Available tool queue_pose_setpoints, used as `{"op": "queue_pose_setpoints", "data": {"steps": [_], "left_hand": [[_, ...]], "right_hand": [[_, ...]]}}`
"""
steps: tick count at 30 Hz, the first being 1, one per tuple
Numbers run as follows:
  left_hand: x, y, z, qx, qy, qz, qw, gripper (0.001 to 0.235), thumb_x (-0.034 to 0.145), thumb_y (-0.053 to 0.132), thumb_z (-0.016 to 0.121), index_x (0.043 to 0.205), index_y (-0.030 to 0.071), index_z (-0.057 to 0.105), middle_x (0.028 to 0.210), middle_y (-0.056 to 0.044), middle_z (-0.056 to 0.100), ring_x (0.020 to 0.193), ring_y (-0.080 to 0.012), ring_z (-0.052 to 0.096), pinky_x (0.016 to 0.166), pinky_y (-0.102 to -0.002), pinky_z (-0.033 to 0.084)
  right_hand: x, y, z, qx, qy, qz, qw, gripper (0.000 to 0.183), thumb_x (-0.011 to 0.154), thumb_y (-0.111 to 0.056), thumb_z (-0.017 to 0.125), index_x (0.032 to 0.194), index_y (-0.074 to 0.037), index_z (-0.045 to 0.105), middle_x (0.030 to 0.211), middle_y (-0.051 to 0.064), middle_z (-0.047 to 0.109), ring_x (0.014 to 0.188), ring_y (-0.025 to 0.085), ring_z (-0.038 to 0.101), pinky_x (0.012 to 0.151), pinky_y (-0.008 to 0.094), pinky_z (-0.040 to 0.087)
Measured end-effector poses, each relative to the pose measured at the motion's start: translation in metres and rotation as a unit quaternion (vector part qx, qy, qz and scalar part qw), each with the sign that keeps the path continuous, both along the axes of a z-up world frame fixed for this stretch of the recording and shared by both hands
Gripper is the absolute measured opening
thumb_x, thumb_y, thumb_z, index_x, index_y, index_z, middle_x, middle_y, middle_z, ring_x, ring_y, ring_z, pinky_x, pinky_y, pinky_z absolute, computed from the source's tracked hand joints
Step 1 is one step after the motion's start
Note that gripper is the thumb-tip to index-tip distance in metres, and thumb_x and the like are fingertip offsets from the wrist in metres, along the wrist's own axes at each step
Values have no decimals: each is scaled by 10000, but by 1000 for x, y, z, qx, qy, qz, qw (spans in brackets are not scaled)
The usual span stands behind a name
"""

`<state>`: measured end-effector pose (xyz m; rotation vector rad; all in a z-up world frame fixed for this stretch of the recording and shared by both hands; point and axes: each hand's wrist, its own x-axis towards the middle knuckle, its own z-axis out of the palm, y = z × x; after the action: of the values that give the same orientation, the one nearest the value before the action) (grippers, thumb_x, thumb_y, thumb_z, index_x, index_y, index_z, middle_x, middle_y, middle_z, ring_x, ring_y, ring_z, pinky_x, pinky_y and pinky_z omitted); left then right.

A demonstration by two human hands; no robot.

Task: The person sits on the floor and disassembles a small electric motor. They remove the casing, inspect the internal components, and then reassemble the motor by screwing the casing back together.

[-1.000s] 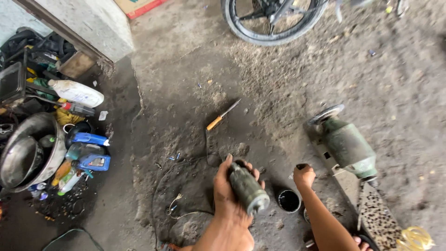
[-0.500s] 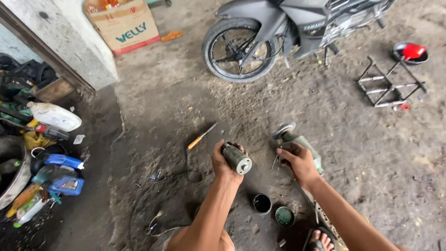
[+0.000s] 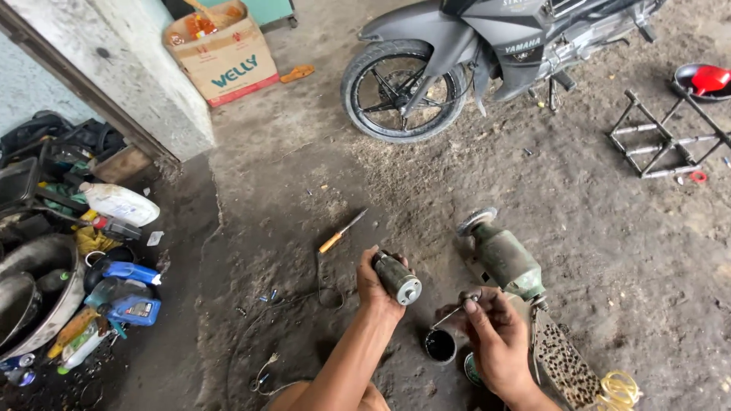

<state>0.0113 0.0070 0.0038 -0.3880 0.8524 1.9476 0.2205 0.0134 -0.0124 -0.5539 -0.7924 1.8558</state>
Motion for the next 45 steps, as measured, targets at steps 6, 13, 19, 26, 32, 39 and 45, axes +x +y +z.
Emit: {"op": "queue_pose_setpoints", "data": {"steps": [6,13,19,26,32,39,45], "left_hand": [[7,1,-10,54,-11,-66,996,200,866,338,657,870,150,589,716,-24,627,596,-179,641,544,-349,506],[13,-5,-4,116,36,-104,987,235,942,366,604,920,132,596,823,-24,648,633,-149,647,467,-308,513],[19,-2,-6,78,38,-20,996,334,929,416,724,899,107,601,745,-44,663,613,-171,683,538,-305,626],[27,-3,5,123,95,-92,984,311,967,410,654,880,121,581,774,-35,621,662,-140,626,624,-299,565],[43,-3,9,119,124,-101,980,243,968,362,603,973,120,581,861,-30,622,702,-143,598,603,-300,541],[60,-7,24,86,138,-46,986,323,945,349,680,1040,57,581,961,-74,591,927,-200,652,882,-443,631],[64,-13,21,58,143,-146,977,579,995,518,457,1335,61,561,1284,-160,673,1087,-356,701,811,-452,590]], "right_hand": [[-2,3,22,-231,-120,110,959,286,985,-39,602,1264,0,649,932,115,615,603,183,473,483,291,309],[0,0,-1,-249,-167,65,952,137,948,0,712,1022,59,613,783,127,541,630,181,474,512,301,372],[-2,-3,8,-284,-116,108,946,270,975,98,541,1222,109,648,994,258,665,894,308,638,831,392,525],[-6,-16,13,-200,-132,105,965,349,1013,-31,513,1327,70,627,894,170,621,659,223,536,538,340,410],[-11,-29,11,-114,-174,98,973,471,948,-111,654,1381,76,651,718,128,591,554,150,442,465,289,356],[-9,-29,9,2,-248,28,968,470,870,-32,736,1333,26,680,694,116,671,508,157,517,458,294,423],[-10,-24,4,198,-388,-19,900,714,735,-167,845,1381,-24,575,1251,118,780,1029,203,800,877,325,670]]}}
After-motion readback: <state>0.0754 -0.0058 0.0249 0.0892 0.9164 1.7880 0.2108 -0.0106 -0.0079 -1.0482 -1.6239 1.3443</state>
